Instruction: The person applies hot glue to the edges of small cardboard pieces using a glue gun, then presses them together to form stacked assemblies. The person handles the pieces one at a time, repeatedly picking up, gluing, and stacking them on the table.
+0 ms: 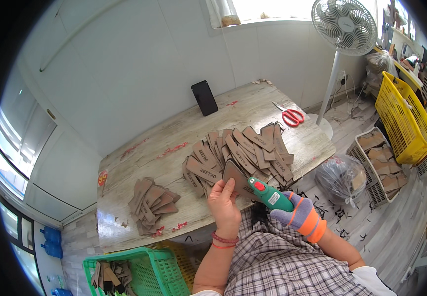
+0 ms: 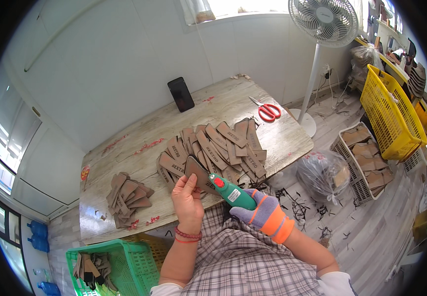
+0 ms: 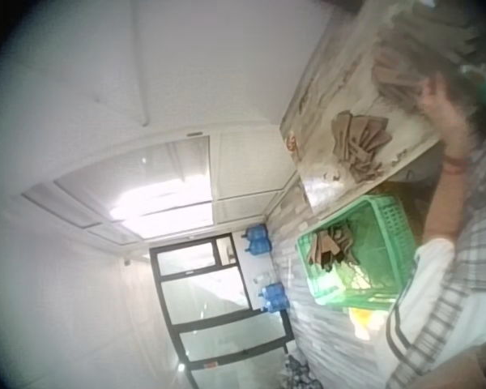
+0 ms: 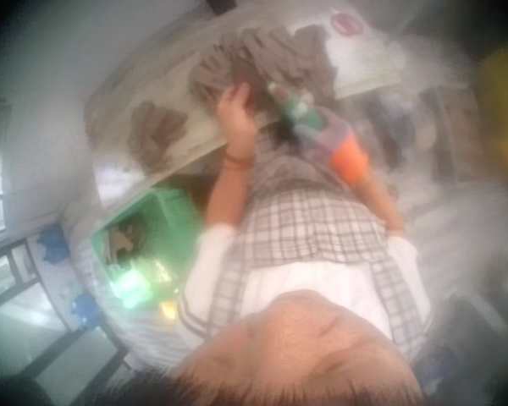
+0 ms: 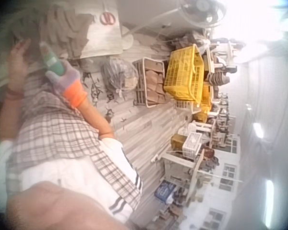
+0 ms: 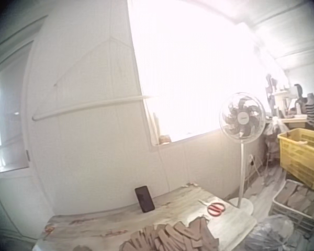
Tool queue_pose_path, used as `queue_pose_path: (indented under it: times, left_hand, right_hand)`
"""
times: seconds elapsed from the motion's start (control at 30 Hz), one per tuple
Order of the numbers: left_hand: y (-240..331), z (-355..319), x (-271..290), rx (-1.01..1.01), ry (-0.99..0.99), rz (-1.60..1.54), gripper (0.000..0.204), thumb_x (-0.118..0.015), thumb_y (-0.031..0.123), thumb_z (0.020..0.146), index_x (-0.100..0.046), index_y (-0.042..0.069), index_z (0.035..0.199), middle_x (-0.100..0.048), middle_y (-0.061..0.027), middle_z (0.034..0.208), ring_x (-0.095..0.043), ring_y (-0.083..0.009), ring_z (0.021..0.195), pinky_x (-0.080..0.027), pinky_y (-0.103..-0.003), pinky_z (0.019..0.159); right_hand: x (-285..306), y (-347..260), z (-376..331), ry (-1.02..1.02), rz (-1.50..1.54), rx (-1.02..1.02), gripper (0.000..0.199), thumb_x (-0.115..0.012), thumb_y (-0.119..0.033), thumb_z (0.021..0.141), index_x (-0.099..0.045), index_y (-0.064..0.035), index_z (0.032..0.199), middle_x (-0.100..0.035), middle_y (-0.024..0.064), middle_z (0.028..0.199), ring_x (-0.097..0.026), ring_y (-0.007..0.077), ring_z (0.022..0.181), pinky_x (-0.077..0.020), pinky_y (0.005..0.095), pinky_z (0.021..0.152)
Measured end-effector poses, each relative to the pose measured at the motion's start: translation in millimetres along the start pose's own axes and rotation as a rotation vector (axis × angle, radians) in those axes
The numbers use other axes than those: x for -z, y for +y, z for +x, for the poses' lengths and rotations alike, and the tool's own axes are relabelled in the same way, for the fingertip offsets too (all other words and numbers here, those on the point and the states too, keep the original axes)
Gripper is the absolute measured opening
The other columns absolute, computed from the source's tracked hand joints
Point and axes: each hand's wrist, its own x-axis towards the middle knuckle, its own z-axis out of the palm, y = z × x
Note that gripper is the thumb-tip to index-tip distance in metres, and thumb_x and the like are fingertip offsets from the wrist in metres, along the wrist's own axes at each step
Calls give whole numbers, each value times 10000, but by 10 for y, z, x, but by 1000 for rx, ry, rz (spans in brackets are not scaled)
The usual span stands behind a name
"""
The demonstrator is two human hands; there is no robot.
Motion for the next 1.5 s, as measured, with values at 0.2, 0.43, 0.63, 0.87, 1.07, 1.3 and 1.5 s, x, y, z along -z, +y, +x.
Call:
queue_pose_path:
  times: [0.2,0.43,0.63,0.87,1.07,1.3,1.5]
  left_hand:
    - [-92,-73,33,53,-66,59,48,-683,48,867,-654,44,905,-680,-15,838,-587,-77,706,-443,-213,644]
    - [-101,-173,30,77,-117,129,68,-651,17,878,-667,-8,939,-688,-41,864,-605,-79,755,-466,-211,711]
    - [25,-142,45,18,-176,262,97,-606,26,911,-643,-11,992,-683,-39,902,-612,-85,789,-483,-217,747]
    - [129,-13,140,-82,-251,367,98,-575,53,943,-605,-3,1018,-644,-12,924,-572,-58,812,-468,-208,759]
    - [258,63,176,-154,-333,540,81,-571,59,950,-595,-3,997,-617,4,892,-534,-42,794,-453,-199,752]
    - [489,141,184,-176,-401,710,79,-626,45,880,-633,-31,900,-576,-12,851,-527,-81,777,-430,-226,717]
    - [687,189,167,-215,-491,881,95,-662,49,844,-633,-39,864,-560,-25,815,-519,-95,722,-420,-235,667]
  right_hand:
    - [4,55,16,5,110,-3,569,-820,-280,767,-565,17,1180,-638,13,781,-549,43,610,-457,205,554]
    - [31,38,23,6,133,-15,539,-795,-198,792,-541,17,1216,-649,22,819,-585,66,623,-468,217,549]
    - [68,56,16,2,145,-13,570,-817,-255,775,-558,8,1210,-643,10,797,-552,40,604,-456,196,547]
    - [109,92,14,-19,108,-26,549,-825,-268,764,-585,-6,1183,-642,2,761,-555,35,606,-456,191,553]
    - [143,64,-2,-62,104,-25,542,-821,-253,767,-585,-7,1188,-646,6,770,-564,37,616,-463,195,557]
    - [197,48,-17,-104,15,-31,565,-817,-287,766,-589,-1,1197,-681,45,822,-621,55,672,-511,208,620]
    - [235,-36,-46,-137,-96,-27,546,-804,-253,771,-582,5,1198,-677,44,818,-612,63,663,-494,218,606]
